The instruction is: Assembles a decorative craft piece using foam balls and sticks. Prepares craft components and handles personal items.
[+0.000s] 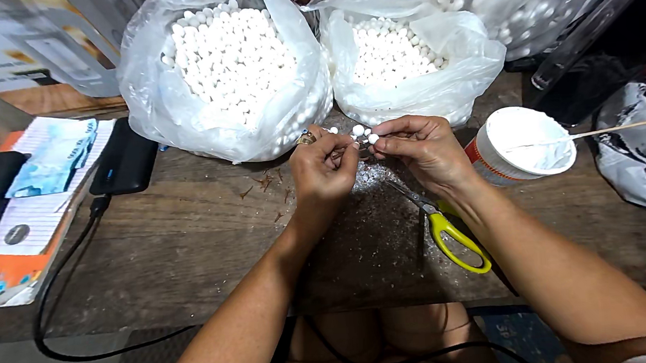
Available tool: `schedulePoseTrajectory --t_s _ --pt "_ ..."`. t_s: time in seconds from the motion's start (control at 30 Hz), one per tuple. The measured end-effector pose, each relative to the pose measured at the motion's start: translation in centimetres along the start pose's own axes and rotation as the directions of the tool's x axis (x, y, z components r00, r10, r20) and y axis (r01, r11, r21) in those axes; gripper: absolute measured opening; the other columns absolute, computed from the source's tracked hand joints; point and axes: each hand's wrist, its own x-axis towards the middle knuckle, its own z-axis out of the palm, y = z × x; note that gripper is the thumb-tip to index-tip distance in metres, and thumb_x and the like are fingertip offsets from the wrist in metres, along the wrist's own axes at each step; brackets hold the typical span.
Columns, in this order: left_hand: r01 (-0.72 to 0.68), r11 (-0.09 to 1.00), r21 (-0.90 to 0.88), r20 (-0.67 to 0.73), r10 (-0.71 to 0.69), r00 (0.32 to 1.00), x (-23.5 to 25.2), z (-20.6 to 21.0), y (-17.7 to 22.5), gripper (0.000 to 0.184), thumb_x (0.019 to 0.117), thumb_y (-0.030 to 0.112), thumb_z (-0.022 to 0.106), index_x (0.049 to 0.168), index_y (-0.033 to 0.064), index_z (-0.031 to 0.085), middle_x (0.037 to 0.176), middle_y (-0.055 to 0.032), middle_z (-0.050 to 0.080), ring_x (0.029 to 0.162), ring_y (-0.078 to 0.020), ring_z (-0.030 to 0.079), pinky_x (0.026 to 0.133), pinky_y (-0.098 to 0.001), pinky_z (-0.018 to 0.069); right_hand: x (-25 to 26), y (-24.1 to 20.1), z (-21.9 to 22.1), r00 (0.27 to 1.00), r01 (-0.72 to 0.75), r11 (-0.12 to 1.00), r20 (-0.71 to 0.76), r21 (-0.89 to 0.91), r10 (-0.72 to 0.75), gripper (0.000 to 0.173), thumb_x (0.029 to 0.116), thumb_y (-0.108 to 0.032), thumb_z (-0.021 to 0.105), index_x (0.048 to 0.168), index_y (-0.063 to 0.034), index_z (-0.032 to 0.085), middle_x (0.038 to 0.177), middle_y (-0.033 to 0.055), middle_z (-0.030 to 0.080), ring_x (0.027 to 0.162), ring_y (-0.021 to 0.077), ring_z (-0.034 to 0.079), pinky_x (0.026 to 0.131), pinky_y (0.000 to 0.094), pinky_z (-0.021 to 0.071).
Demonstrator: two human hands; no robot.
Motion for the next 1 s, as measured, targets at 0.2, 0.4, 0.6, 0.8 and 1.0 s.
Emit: schedulePoseTrajectory --t_s 0.2,0.4,0.6,0.8,1.0 --pt "-0.012 1.0 0.019 0.023 0.012 1.0 0.04 -0.15 0.27 0.006 0.0857 -0.002 0.066 0.083 -0.0034 0.071 0.078 -0.0033 0.055 0.067 0.0017 0.05 0.058 -0.0082 0.0389 0.0 0.11 0.0 1.0 0.029 0.999 0.005 -0.033 -0.029 0.021 0.0841 0.015 0.066 0.094 -0.002 0.075 0.08 0.0003 0.075 0.071 0.0061 0.072 0.072 0.0222 0.0619" --pt "-0.033 0.997 0.072 0.02 0.031 0.999 -0.03 -0.12 0.19 0.008 0.0852 -0.001 0.065 0.082 -0.0041 0.072 0.077 -0.0042 0.054 0.067 0.001 0.049 0.059 -0.0087 0.0377 -0.32 -0.21 0.06 0.998 0.063 0.987 0.022 -0.15 -0.061 0.022 0.0843 0.015 0.068 0.096 -0.0028 0.074 0.084 -0.002 0.075 0.072 0.0036 0.071 0.073 0.0206 0.0614" --pt "-0.057 0.994 0.096 0.013 0.056 0.998 -0.01 -0.16 0.15 0.009 0.0854 0.0 0.065 0.081 -0.004 0.072 0.076 -0.0046 0.055 0.067 -0.0002 0.049 0.06 -0.0101 0.0378 -0.39 -0.18 0.15 0.992 0.13 0.964 0.03 -0.232 -0.126 0.021 0.0825 0.014 0.071 0.096 -0.0014 0.074 0.088 -0.002 0.076 0.076 0.0016 0.071 0.075 0.0184 0.0609" --pt "-0.082 0.99 0.111 0.023 0.079 0.997 -0.08 -0.11 0.11 0.009 0.0845 -0.001 0.065 0.081 -0.0051 0.072 0.078 -0.0069 0.055 0.07 -0.0017 0.05 0.062 -0.0099 0.0388 -0.42 -0.23 0.14 0.988 0.152 0.955 0.039 -0.256 -0.147 0.021 0.0825 0.014 0.071 0.097 -0.0005 0.074 0.089 -0.0014 0.076 0.077 0.0017 0.071 0.076 0.0184 0.0608" --pt "-0.107 0.984 0.143 0.021 0.105 0.994 -0.07 -0.07 0.16 0.01 0.084 -0.001 0.064 0.081 -0.0054 0.072 0.079 -0.0081 0.055 0.069 -0.0021 0.051 0.062 -0.0098 0.0396 -0.48 -0.28 0.1 0.985 0.175 0.944 0.059 -0.281 -0.165 0.019 0.0832 0.013 0.072 0.097 -0.0001 0.074 0.089 -0.0012 0.075 0.077 0.0007 0.07 0.075 0.0179 0.0601"
